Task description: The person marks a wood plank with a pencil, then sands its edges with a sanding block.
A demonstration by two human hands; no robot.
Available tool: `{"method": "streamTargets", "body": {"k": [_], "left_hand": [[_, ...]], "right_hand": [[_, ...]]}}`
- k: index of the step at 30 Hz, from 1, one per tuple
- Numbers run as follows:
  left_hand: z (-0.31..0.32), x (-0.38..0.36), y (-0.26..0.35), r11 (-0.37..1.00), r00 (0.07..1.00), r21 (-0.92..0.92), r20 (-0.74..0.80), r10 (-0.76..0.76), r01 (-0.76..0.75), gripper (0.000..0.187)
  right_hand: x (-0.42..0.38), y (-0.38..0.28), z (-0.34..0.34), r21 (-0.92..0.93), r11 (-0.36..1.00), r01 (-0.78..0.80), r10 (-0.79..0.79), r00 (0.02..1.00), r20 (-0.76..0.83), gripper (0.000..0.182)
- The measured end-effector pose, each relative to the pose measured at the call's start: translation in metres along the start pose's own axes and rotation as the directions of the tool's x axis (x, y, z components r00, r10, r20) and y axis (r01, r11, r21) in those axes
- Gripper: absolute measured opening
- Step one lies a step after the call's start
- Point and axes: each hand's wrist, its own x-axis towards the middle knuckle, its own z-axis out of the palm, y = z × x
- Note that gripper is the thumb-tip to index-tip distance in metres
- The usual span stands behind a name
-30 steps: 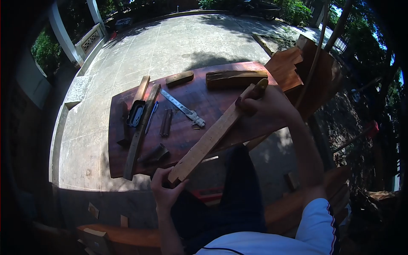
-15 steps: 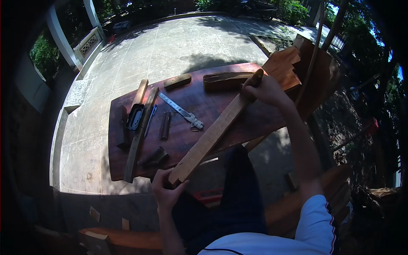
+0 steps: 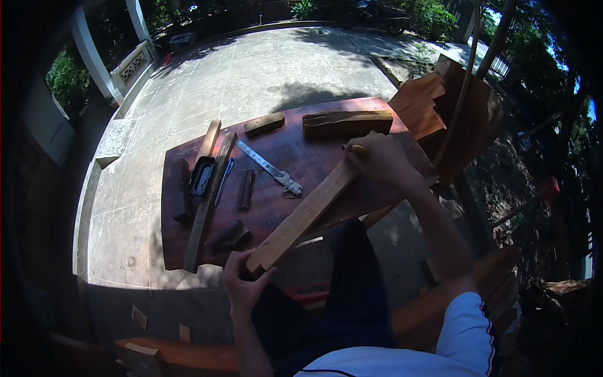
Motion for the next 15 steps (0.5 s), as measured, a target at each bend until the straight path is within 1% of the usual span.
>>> {"method": "streamTargets", "body": {"k": [1,3,4,5,7,8,11,12,13,14,15], "left_hand": [[0.001,-0.001,-0.002,1.000,1.000,-0.017,-0.003,-0.001,0.001,0.058],[0.002,0.000,-0.005,0.999,1.000,-0.049,-0.014,-0.001,0.000,0.058],[0.000,0.000,-0.004,0.999,1.000,-0.036,-0.003,-0.012,0.012,0.057],[-0.002,0.000,-0.002,0.999,1.000,-0.023,0.006,-0.025,0.025,0.057],[-0.002,0.000,0.001,0.999,0.999,-0.013,0.011,-0.032,0.033,0.056],[-0.001,0.000,0.000,1.000,1.000,-0.014,0.013,-0.028,0.028,0.056],[0.004,-0.001,-0.003,0.998,1.000,-0.046,0.004,-0.031,0.031,0.055],[0.005,-0.002,-0.003,0.997,0.999,-0.062,0.003,-0.039,0.039,0.056],[0.007,-0.003,-0.003,0.997,0.999,-0.064,-0.005,-0.034,0.034,0.056],[0.007,-0.003,-0.004,0.997,0.999,-0.066,-0.016,-0.030,0.029,0.056],[0.008,-0.004,-0.004,0.997,0.999,-0.066,-0.028,-0.029,0.027,0.056]], "right_hand": [[-0.010,-0.018,-0.001,-0.096,0.988,0.123,-0.120,0.992,0.037,0.019],[-0.021,-0.034,-0.013,0.108,0.992,0.066,-0.073,0.995,0.066,0.018],[-0.023,-0.038,-0.014,0.211,0.977,0.033,-0.051,0.995,0.084,0.017],[-0.018,-0.020,-0.011,0.300,0.954,0.029,-0.026,1.000,-0.013,0.017],[-0.003,0.033,0.003,0.165,0.983,-0.084,0.095,0.994,-0.059,0.017],[0.001,0.046,0.006,0.099,0.985,-0.143,0.152,0.984,-0.090,0.018],[-0.003,0.008,0.005,-0.060,0.992,-0.109,0.105,0.992,-0.068,0.018],[-0.014,-0.023,0.006,-0.065,0.990,-0.125,0.130,0.989,0.076,0.019],[-0.024,-0.056,0.004,-0.012,1.000,0.006,-0.004,0.988,0.152,0.025],[-0.040,-0.085,0.007,0.120,0.977,0.174,-0.186,0.978,0.094,0.032],[-0.056,-0.107,0.016,0.151,0.938,0.313,-0.324,0.944,0.056,0.037]]}}
